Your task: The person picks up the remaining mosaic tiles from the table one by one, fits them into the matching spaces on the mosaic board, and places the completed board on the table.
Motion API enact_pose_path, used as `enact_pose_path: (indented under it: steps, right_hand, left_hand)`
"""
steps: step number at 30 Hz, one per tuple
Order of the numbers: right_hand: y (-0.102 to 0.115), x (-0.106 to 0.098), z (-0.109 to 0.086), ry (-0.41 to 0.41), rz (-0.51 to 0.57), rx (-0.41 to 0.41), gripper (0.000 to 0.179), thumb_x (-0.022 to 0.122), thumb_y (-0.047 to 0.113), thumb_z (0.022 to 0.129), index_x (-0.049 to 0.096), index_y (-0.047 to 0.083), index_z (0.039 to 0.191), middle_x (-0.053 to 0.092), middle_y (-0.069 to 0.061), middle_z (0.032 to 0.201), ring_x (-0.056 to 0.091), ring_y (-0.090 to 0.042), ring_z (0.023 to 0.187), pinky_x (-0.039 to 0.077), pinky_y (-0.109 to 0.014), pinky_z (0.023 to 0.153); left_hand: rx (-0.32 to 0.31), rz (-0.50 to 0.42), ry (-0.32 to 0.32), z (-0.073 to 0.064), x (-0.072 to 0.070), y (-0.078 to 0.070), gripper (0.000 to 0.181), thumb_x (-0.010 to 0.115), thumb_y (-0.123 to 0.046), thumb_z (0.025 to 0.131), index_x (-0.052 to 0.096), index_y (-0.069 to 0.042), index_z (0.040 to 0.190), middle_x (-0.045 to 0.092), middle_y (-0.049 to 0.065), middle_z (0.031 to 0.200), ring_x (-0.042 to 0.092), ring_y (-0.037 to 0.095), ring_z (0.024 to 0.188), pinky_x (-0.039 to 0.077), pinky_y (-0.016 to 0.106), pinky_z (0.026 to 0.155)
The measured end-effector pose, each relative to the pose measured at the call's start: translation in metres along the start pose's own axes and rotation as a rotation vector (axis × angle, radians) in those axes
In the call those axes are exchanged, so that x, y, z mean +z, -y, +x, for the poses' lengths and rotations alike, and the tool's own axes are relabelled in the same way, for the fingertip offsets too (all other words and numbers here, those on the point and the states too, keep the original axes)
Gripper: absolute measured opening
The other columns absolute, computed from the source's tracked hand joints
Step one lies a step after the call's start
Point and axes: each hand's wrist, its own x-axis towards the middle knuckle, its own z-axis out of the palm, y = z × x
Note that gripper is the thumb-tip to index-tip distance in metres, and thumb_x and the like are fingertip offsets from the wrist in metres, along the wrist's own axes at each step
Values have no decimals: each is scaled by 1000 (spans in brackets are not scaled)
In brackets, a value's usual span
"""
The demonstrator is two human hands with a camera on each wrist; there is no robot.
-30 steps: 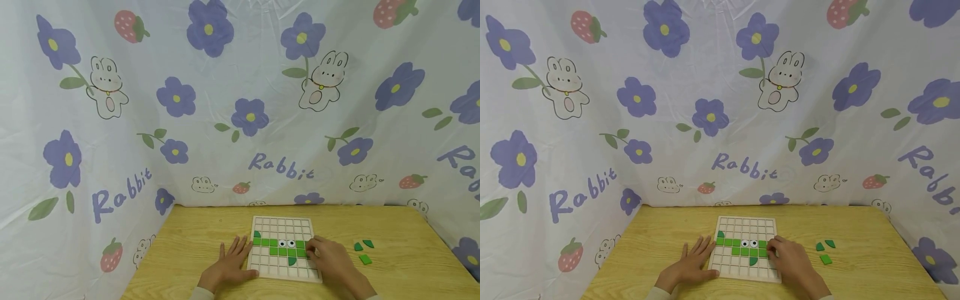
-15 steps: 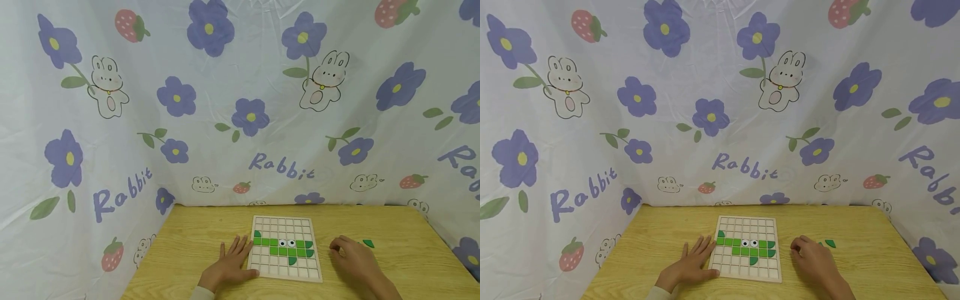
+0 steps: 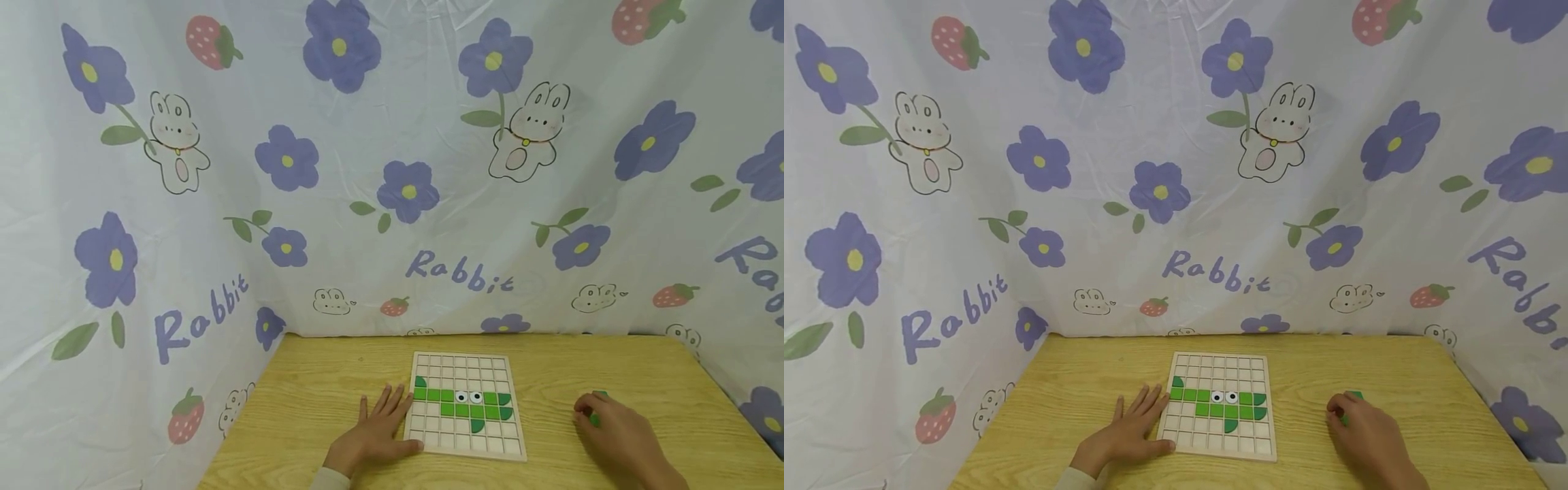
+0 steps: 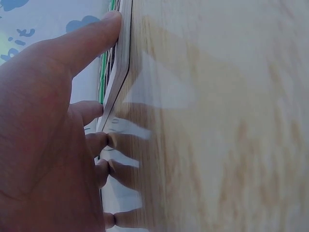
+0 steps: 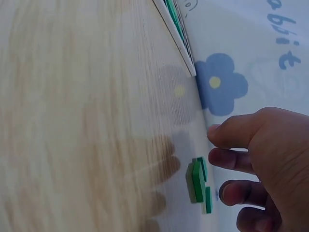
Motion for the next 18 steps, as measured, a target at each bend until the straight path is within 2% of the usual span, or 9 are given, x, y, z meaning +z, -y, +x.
enact_pose_path:
  steps: [5,12,18]
  right_hand:
    - [-12,-2,-4,25,28,35,8,74,26,100,77,22,105,74,2,112,70,-13,83,58,-39,66]
    - [-27,-3,-6,85,-2,76,25,77,32,97,70,13,110,63,0,102,64,-11,78,54,-34,60]
    - [-34,-6,-9,97,14,91,30,80,33,95,69,10,110,67,0,101,67,-14,80,56,-36,61]
  left_hand:
    - [1,4,-2,1,0,1,98,61,-68,99,19,-21,173,8,9,182,1,40,168,-6,81,123]
    - [-1,10,-7,1,1,2,97,61,-69,98,20,-21,173,9,8,182,2,39,168,-5,81,123]
    - [-3,4,-4,1,1,2,97,61,-69,99,19,-22,173,8,8,182,1,39,168,-6,81,123]
